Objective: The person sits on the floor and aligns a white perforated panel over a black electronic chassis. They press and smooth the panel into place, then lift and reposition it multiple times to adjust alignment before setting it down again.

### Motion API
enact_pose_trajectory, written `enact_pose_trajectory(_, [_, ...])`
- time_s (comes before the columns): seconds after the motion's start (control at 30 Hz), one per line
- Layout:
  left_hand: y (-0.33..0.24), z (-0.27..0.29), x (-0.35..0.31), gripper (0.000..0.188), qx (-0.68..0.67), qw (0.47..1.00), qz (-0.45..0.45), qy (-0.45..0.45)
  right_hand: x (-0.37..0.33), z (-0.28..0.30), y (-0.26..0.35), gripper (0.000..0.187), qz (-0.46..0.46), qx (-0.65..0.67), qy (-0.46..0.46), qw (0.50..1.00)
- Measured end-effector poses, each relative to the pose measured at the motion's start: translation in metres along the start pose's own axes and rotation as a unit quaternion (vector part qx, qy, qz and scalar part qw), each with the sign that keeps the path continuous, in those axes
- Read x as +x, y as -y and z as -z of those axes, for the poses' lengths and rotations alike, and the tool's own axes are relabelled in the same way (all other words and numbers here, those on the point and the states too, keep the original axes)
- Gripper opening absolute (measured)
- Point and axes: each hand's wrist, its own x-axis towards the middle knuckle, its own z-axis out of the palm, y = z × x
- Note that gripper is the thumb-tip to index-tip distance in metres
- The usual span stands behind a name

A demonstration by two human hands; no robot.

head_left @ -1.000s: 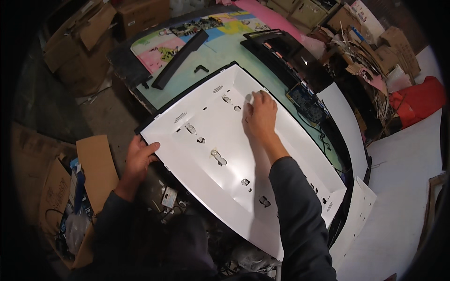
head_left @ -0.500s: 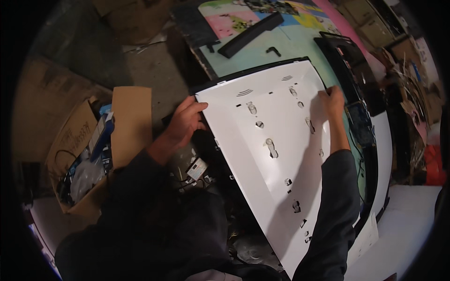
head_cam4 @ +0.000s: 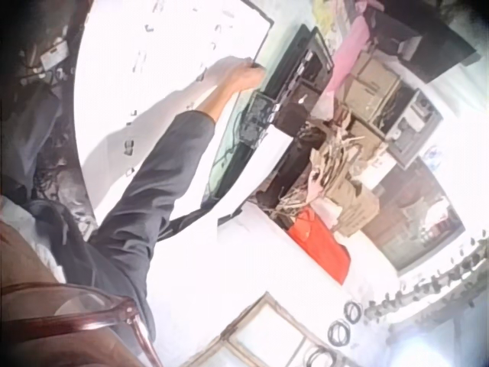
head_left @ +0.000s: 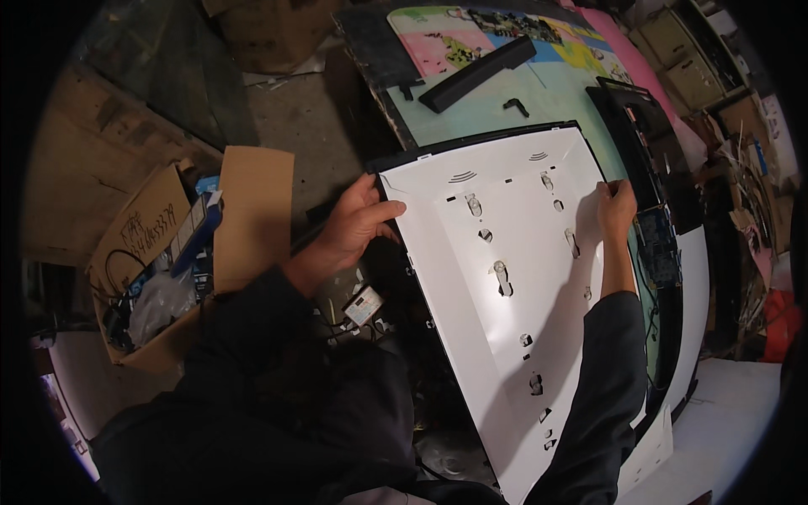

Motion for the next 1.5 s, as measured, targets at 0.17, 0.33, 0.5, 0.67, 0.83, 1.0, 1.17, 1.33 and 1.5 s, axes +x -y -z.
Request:
enact_pose_trajectory(0.17, [0.01, -0.011, 0.008, 0.042, -0.019, 0.996, 0.0, -0.091, -0.013, 0.0, -0.008, 0.042, 0.134, -0.024, -0.069, 0.988])
enact_pose_trajectory(0.33, [0.014, -0.011, 0.014, 0.027, -0.054, 0.991, -0.009, -0.125, -0.032, 0.005, 0.043, 0.033, 0.169, -0.054, -0.086, 0.98])
enact_pose_trajectory(0.5, [0.025, -0.005, 0.022, 0.028, -0.071, 0.991, -0.036, -0.104, -0.047, 0.005, 0.069, 0.015, 0.161, 0.011, -0.037, 0.986])
enact_pose_trajectory(0.67, [0.018, -0.007, 0.019, 0.03, -0.066, 0.992, -0.029, -0.1, -0.049, -0.004, 0.063, 0.014, 0.053, 0.067, 0.066, 0.994])
enact_pose_trajectory(0.83, [0.023, -0.003, 0.021, 0.03, -0.074, 0.992, -0.044, -0.095, -0.049, -0.011, 0.076, 0.022, 0.086, 0.123, 0.091, 0.985])
enact_pose_trajectory(1.0, [0.021, -0.003, 0.02, 0.03, -0.064, 0.992, -0.041, -0.097, -0.043, -0.016, 0.098, 0.016, 0.081, 0.066, 0.1, 0.989])
enact_pose_trajectory(1.17, [0.016, -0.005, 0.018, 0.031, -0.057, 0.994, -0.033, -0.089, -0.036, -0.017, 0.093, 0.015, 0.036, 0.078, 0.136, 0.987])
enact_pose_trajectory(1.33, [0.008, -0.016, 0.015, 0.029, -0.058, 0.993, -0.036, -0.1, -0.03, -0.022, 0.087, 0.015, 0.068, 0.037, 0.152, 0.985])
enact_pose_trajectory(1.5, [0.01, -0.007, 0.018, 0.028, -0.04, 0.995, -0.029, -0.082, -0.021, -0.024, 0.077, 0.013, 0.136, 0.017, 0.151, 0.979])
